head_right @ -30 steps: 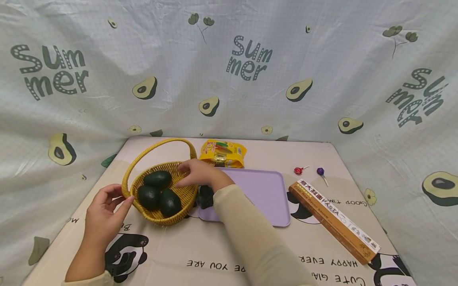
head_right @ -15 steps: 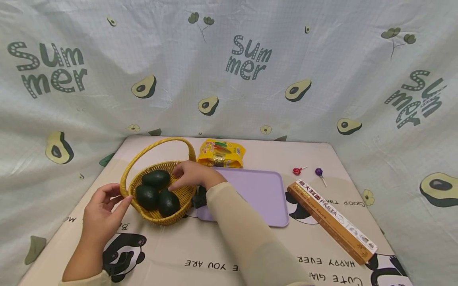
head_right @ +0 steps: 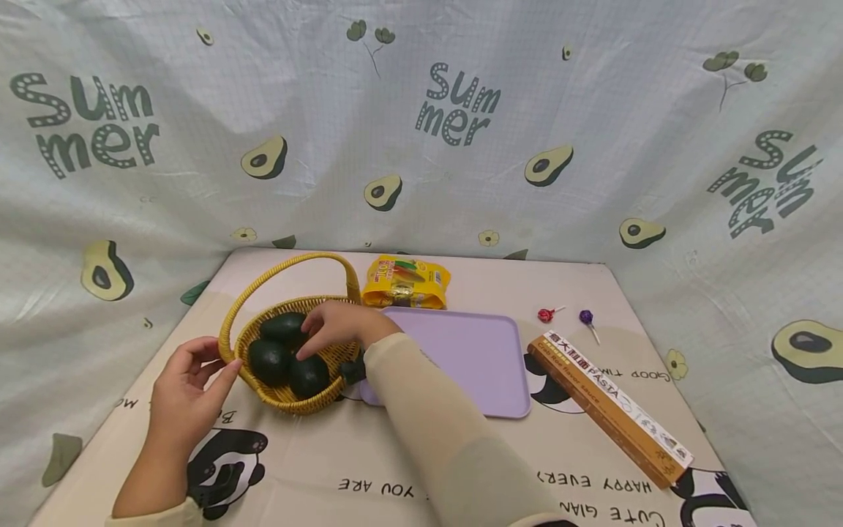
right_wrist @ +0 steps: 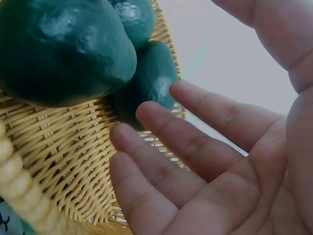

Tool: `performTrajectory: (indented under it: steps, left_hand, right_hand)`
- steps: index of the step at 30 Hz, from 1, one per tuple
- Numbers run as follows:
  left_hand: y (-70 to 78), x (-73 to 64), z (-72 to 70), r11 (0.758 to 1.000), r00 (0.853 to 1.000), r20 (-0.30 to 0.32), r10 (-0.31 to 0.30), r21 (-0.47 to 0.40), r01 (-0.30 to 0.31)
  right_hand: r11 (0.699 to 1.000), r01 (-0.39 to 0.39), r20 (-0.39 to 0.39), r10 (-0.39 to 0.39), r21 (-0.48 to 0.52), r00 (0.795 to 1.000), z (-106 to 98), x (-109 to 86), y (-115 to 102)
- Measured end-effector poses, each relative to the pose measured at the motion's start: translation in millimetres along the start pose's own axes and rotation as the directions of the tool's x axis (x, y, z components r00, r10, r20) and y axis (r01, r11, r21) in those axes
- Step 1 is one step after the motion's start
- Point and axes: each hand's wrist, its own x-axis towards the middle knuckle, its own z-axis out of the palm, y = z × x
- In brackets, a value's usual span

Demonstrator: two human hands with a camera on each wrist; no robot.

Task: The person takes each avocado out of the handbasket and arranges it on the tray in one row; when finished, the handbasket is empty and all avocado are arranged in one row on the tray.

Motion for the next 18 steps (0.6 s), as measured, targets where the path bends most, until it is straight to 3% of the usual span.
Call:
performTrajectory:
  steps: [18]
  left_hand:
    - [0.2,1.9,-1.0,0.999,1.0,-0.001,0.009,-0.054,-0.009]
  right_hand:
    - [0.995,-0.08,0.019,0.081,-0.067,0.996,15.4,20.8,-5.8]
